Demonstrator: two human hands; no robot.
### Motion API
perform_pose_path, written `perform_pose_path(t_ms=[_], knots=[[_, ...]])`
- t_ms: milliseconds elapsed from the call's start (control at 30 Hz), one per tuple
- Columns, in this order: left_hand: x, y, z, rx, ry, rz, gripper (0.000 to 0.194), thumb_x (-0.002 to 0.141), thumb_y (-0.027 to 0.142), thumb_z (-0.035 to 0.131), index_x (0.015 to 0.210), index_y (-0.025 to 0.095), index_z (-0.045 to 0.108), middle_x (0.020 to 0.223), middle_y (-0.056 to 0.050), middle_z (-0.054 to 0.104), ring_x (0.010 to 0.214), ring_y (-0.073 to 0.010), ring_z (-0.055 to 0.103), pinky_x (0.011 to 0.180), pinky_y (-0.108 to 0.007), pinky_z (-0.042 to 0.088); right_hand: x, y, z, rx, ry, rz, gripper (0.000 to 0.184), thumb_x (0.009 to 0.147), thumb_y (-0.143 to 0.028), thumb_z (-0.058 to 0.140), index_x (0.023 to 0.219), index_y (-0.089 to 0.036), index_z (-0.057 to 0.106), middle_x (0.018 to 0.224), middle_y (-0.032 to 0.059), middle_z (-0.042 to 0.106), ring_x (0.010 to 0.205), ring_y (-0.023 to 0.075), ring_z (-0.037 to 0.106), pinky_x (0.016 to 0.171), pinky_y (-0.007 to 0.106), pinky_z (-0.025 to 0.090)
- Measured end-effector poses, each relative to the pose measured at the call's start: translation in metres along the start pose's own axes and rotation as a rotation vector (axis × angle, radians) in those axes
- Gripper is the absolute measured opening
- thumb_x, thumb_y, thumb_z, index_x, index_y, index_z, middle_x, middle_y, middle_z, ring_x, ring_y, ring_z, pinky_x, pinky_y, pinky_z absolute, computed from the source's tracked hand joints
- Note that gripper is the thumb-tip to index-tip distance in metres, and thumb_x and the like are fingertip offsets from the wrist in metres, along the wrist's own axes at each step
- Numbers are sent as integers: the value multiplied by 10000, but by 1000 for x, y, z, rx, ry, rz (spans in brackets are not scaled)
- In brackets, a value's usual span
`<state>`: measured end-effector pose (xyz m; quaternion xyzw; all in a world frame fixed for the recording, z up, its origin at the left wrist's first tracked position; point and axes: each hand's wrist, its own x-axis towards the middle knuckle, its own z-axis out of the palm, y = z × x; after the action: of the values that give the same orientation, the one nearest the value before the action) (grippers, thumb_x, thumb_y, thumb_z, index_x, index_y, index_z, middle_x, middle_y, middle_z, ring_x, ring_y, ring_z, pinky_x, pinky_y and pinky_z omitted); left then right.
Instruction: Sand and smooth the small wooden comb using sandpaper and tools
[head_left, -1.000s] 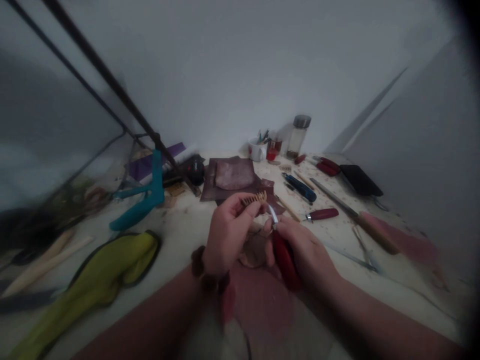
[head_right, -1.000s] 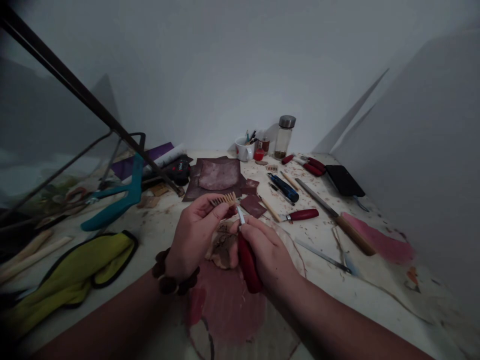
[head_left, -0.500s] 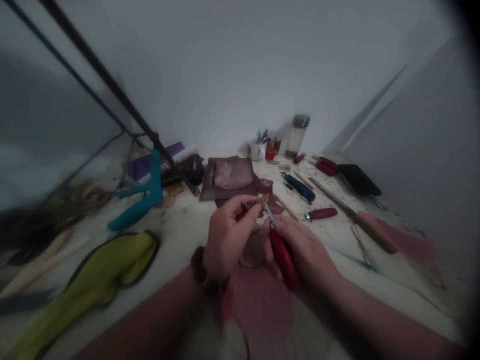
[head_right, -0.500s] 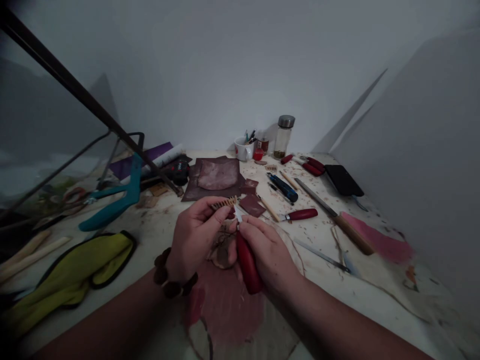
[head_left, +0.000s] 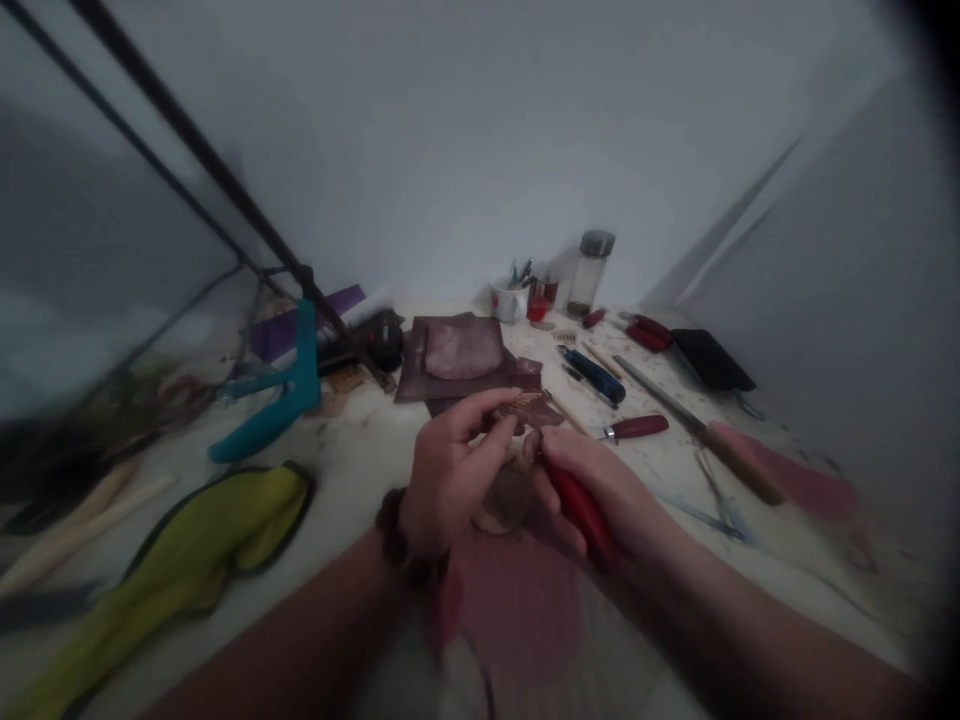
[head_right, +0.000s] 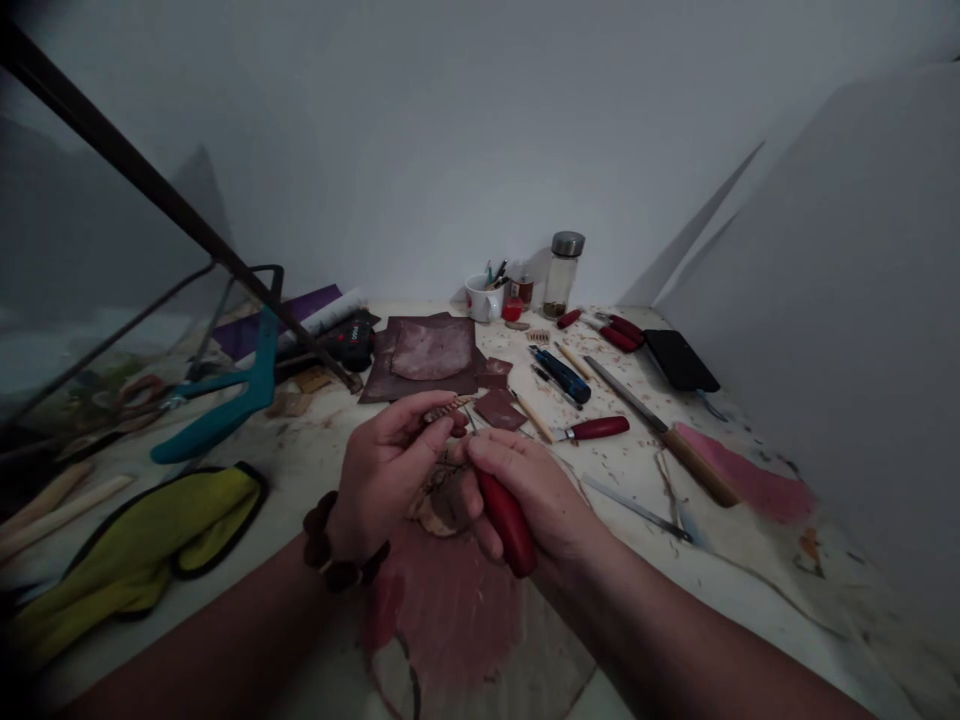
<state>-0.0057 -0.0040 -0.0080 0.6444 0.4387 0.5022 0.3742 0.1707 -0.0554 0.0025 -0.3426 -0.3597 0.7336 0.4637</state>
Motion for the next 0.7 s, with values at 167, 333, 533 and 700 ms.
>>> perform_pose_path(t_ms=[167,333,533,700], knots=[[6,8,-9,-149,-96,-46,308,1025,259,630,1200,251,883,1258,-65,862,1163,-291,798,1037,-412,642,9,4,-11,6,-15,-47,333,1008,-546,751,1050,-219,704,642,-31,707,346,115,497,386,237,378],[16,7,-9,-232,-73,-190,252,983,422,784,1133,230,848,1093,-82,853,999,-260,799,875,-360,650,12,3,-17,-124,-64,-35,286,1029,-484,723,1081,-203,731,683,-11,733,401,116,568,389,203,389],[19,6,-8,-350,-233,-312,334,998,425,790,1263,222,816,1072,-91,842,905,-219,788,781,-314,635,11,-6,-20,-239,-34,-55,314,1009,-504,728,1071,-200,769,767,1,744,434,101,542,405,221,446],[21,1,-8,-433,-263,-375,326,977,464,839,1201,228,853,1176,-104,851,981,-233,799,836,-325,643,14,-7,-25,-311,47,-25,268,951,-447,771,1098,-224,755,790,-18,737,431,92,556,353,182,380]])
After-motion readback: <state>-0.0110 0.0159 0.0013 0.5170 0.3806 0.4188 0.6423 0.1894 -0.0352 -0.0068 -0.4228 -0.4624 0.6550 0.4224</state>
